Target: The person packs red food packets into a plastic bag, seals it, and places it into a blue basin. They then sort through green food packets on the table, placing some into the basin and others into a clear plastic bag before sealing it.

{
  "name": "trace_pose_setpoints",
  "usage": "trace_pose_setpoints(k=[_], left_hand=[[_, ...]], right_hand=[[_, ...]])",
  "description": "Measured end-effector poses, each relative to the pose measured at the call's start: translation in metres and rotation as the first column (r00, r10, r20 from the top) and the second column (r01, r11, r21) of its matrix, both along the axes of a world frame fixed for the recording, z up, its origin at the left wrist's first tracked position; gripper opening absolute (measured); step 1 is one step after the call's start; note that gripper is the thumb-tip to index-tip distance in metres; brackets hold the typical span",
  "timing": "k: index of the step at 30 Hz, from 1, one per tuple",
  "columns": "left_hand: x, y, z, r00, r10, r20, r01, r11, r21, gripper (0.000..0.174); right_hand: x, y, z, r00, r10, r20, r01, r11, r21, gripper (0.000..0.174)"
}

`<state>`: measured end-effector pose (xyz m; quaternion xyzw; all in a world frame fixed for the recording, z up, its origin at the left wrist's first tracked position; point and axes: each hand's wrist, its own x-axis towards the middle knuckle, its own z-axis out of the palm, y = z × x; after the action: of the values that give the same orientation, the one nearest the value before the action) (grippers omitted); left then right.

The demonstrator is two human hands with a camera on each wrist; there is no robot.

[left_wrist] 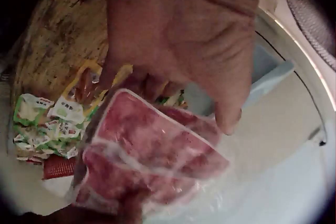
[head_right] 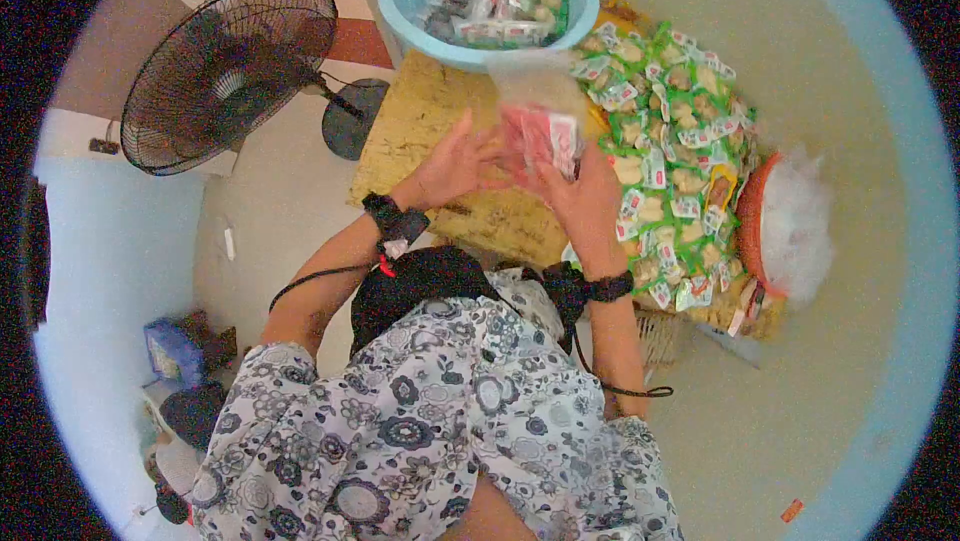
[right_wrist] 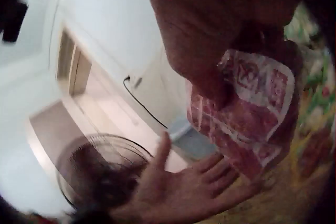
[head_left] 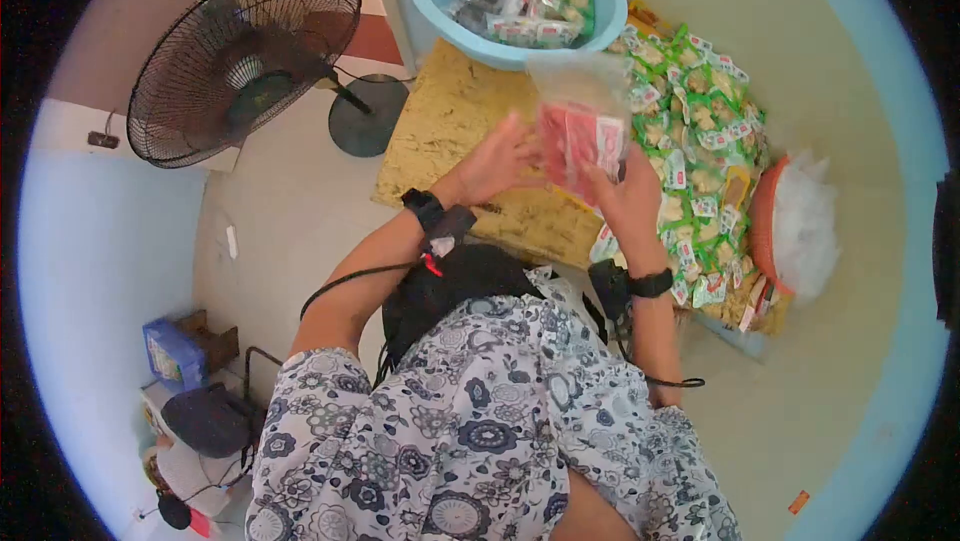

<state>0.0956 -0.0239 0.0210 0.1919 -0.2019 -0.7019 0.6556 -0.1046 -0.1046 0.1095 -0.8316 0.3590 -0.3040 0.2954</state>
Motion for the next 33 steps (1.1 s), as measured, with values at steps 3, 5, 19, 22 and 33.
trace_pose_setpoints(k=[3,5,19,22,33], left_hand=[[0.004,0.015,-0.009,0.981,-0.042,0.187,0.038,0.999,0.025,0.06],[-0.005,0.018,0.01,0.971,-0.052,0.232,0.085,0.987,-0.137,0.062],[-0.006,0.019,0.036,0.711,0.175,0.682,-0.143,0.984,-0.104,0.062],[-0.007,0.015,0.037,0.725,0.139,0.674,-0.131,0.989,-0.063,0.055],[0.008,-0.002,-0.036,0.485,0.133,0.864,-0.082,0.991,-0.106,0.048]], right_hand=[[-0.005,0.002,0.018,1.0,0.019,-0.01,-0.019,1.0,-0.023,0.046],[-0.009,0.005,0.021,0.999,0.037,-0.03,-0.034,0.997,0.075,0.046],[-0.022,0.004,-0.015,0.91,0.146,0.387,-0.321,0.839,0.439,0.051],[-0.023,-0.006,-0.034,0.924,0.105,0.368,-0.289,0.821,0.491,0.05],[-0.006,-0.039,-0.132,0.9,0.1,0.425,-0.343,0.765,0.545,0.049]])
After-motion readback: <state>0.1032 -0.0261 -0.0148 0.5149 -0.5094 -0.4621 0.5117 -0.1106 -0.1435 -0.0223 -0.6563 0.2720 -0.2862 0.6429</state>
